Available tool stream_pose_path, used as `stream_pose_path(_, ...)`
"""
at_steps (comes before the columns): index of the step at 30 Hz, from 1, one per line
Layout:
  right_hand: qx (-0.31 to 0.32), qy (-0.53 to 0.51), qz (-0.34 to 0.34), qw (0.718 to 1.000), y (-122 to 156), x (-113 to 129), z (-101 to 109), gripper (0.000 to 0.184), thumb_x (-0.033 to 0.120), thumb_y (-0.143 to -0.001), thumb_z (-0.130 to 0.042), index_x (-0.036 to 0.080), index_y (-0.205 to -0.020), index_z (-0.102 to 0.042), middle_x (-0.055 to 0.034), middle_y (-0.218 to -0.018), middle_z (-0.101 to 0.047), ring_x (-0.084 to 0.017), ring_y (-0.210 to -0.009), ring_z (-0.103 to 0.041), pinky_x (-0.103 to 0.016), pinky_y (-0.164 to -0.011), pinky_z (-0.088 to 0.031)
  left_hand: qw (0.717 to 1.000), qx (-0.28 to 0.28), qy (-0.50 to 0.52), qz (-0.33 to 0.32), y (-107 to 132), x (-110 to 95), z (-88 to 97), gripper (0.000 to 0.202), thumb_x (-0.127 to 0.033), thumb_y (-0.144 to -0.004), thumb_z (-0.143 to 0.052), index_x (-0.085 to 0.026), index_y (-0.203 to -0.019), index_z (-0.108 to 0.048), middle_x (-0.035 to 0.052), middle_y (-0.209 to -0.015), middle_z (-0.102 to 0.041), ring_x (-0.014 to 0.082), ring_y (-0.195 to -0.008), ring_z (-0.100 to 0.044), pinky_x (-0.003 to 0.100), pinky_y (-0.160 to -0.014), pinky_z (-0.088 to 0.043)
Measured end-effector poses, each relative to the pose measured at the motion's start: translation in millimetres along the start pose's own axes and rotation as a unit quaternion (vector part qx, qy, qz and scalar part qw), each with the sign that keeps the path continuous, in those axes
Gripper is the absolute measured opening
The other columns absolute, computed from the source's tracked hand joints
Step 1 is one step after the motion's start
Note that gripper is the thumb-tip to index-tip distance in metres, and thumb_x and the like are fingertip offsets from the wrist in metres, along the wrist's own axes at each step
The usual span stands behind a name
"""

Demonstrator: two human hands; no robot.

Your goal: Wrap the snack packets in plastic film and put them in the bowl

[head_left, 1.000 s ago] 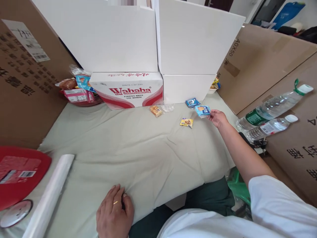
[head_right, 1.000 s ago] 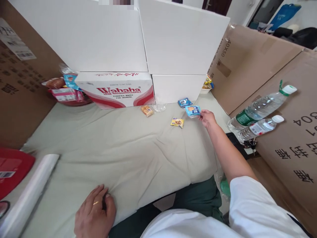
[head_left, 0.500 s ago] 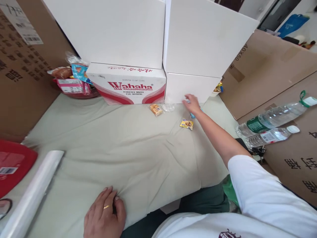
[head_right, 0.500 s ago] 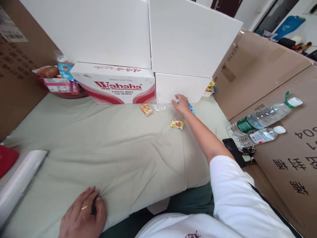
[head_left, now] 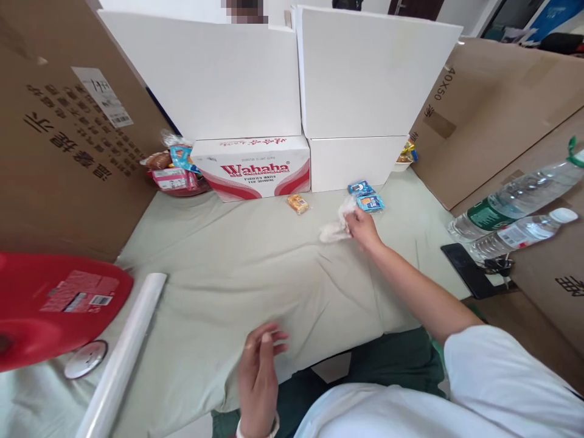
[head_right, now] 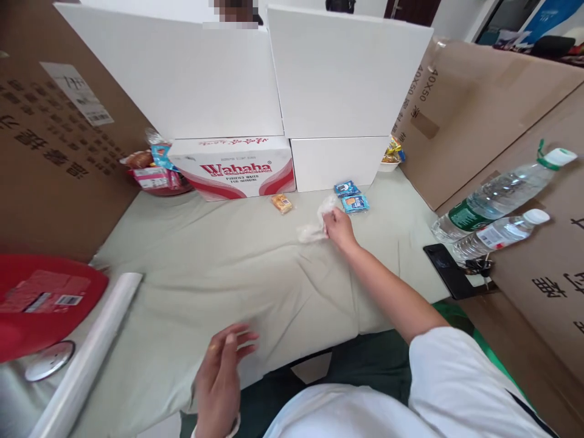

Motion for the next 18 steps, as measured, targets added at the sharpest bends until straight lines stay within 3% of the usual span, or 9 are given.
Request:
stream_pose_path(2,-0.024,-0.061,-0.024,0.998,49.8,-9.6,10.3,0.028,0.051,-0.085,-0.067,0.027,-0.083,-0.052,0.0076,-0.058,-0.046,-0.013,-0.047,-0.042,-0.025,-0.042,-0.029,0.979,0.11,0.119,0.126,-3.4,1.3,-51.7,0.06,-0.075,-0.09,-0.058,-0.02,-0.112,-0.065,0.0144,-0.119,-0.069,0.0266,-0.094,-0.073,0.037,-0.065,-0.061)
stream_pose_path(4,-0.044,-0.096,-0.05,0.993,93.5,-17.3,15.5,0.031,0.054,-0.084,-0.068,0.027,-0.085,-0.053,0.0083,-0.056,-0.044,-0.013,-0.045,-0.039,-0.025,-0.039,-0.027,0.95,0.172,0.186,0.181,-8.0,-4.8,-96.6,0.069,-0.08,-0.081,-0.066,-0.019,-0.113,-0.064,0.0181,-0.13,-0.066,0.0324,-0.114,-0.069,0.042,-0.074,-0.064)
stream_pose_path(7,-0.055,-0.143,-0.072,0.986,140.6,-23.1,17.1,0.036,0.058,-0.083,-0.07,0.027,-0.084,-0.052,0.0091,-0.055,-0.041,-0.012,-0.044,-0.036,-0.025,-0.038,-0.024,0.968,0.149,0.14,0.144,-21.0,-11.9,-135.2,0.074,-0.057,-0.068,-0.091,-0.023,-0.127,-0.061,0.0189,-0.147,-0.057,0.0302,-0.125,-0.063,0.037,-0.084,-0.06)
stream_pose_path(8,-0.049,-0.149,-0.076,0.985,151.1,-23.8,17.0,0.037,0.06,-0.083,-0.07,0.027,-0.083,-0.052,0.0093,-0.054,-0.04,-0.012,-0.044,-0.035,-0.025,-0.038,-0.024,0.976,0.14,0.119,0.118,-23.8,-13.2,-144.4,0.073,-0.049,-0.065,-0.095,-0.023,-0.125,-0.063,0.018,-0.143,-0.06,0.0278,-0.12,-0.065,0.035,-0.085,-0.059)
stream_pose_path(10,-0.029,-0.15,-0.083,0.985,165.0,-25.4,18.5,0.04,0.062,-0.082,-0.072,0.027,-0.084,-0.053,0.0094,-0.055,-0.04,-0.012,-0.044,-0.035,-0.025,-0.037,-0.023,0.979,0.155,0.103,0.084,-25.3,-10.8,-161.1,0.056,-0.038,-0.062,-0.096,-0.02,-0.107,-0.069,0.0124,-0.115,-0.072,0.0221,-0.098,-0.069,0.032,-0.08,-0.056)
stream_pose_path(13,-0.016,-0.127,-0.091,0.988,171.0,-30.0,30.1,0.042,0.064,-0.081,-0.073,0.027,-0.087,-0.055,0.009,-0.057,-0.042,-0.011,-0.044,-0.034,-0.025,-0.037,-0.024,0.973,0.174,0.116,0.096,-24.9,2.9,-167.2,0.034,-0.038,-0.064,-0.091,-0.019,-0.08,-0.067,0.0012,-0.074,-0.068,0.0151,-0.068,-0.061,0.028,-0.067,-0.052)
stream_pose_path(15,-0.026,-0.112,-0.095,0.989,168.7,-34.9,41.7,0.043,0.064,-0.079,-0.075,0.027,-0.085,-0.054,0.009,-0.059,-0.042,-0.01,-0.045,-0.033,-0.025,-0.037,-0.024,0.973,0.154,0.129,0.11,-26.3,9.9,-156.2,0.036,-0.045,-0.068,-0.088,-0.02,-0.08,-0.064,-0.0005,-0.072,-0.067,0.0136,-0.066,-0.06,0.028,-0.066,-0.052)
stream_pose_path(18,-0.038,-0.114,-0.105,0.987,164.3,-44.2,52.6,0.044,0.062,-0.075,-0.078,0.027,-0.081,-0.052,0.0092,-0.06,-0.041,-0.01,-0.045,-0.033,-0.024,-0.037,-0.024,0.97,0.111,0.174,0.125,-28.7,11.4,-132.8,0.045,-0.054,-0.071,-0.085,-0.021,-0.087,-0.06,0.0009,-0.086,-0.072,0.0132,-0.075,-0.065,0.027,-0.071,-0.054)
Point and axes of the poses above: each hand's wrist, its own y-axis away from the middle knuckle, its own z-axis out of the back of the hand, x = y × z, the point moved 8 cm from there along -y, towards the middle knuckle
